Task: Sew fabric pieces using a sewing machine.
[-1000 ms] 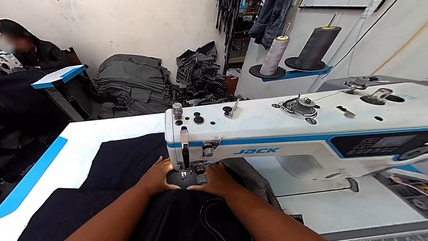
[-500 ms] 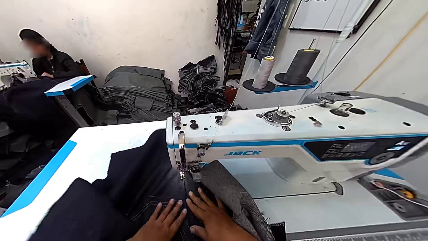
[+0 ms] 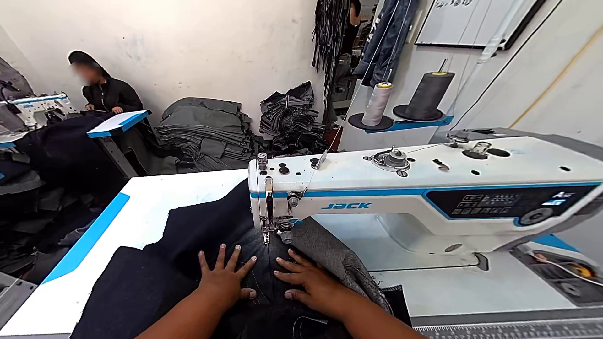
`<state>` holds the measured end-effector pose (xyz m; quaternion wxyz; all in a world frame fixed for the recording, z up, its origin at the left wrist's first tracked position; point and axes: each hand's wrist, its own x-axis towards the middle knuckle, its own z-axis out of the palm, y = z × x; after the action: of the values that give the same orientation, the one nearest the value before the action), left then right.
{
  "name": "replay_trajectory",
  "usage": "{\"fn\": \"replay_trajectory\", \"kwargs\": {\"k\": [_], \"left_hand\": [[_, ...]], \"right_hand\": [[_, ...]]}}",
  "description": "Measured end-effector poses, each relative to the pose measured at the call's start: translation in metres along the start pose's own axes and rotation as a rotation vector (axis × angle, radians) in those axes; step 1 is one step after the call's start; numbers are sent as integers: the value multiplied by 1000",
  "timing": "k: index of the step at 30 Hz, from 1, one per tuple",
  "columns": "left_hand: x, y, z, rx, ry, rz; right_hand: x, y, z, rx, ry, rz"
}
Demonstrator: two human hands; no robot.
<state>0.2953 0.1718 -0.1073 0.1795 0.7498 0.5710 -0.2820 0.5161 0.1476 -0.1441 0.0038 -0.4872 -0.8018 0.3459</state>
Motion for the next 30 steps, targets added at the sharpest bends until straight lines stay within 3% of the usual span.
{"fn": "replay_trajectory", "kwargs": {"k": [17,21,23,25,26,28,30], "left_hand": [[34,-10,-35,108,-68,-7],[35,-4,-47,155,-37,17],[21,0,-24,156,158,182],[16,2,45,211,690,483],[8,8,72,207,772,589],[-3,14,99,157,793,664],[-12,11,98,33,673,680]], "right_hand": [[41,52,-50,0,2,-135],[49,42,-72,-48,-79,-82],[42,14,-79,-174,-159,41],[29,-20,-66,-291,-220,133],[20,-34,-50,-307,-244,131],[0,-53,-25,-228,-297,153],[-13,-47,-9,-114,-257,173]]}}
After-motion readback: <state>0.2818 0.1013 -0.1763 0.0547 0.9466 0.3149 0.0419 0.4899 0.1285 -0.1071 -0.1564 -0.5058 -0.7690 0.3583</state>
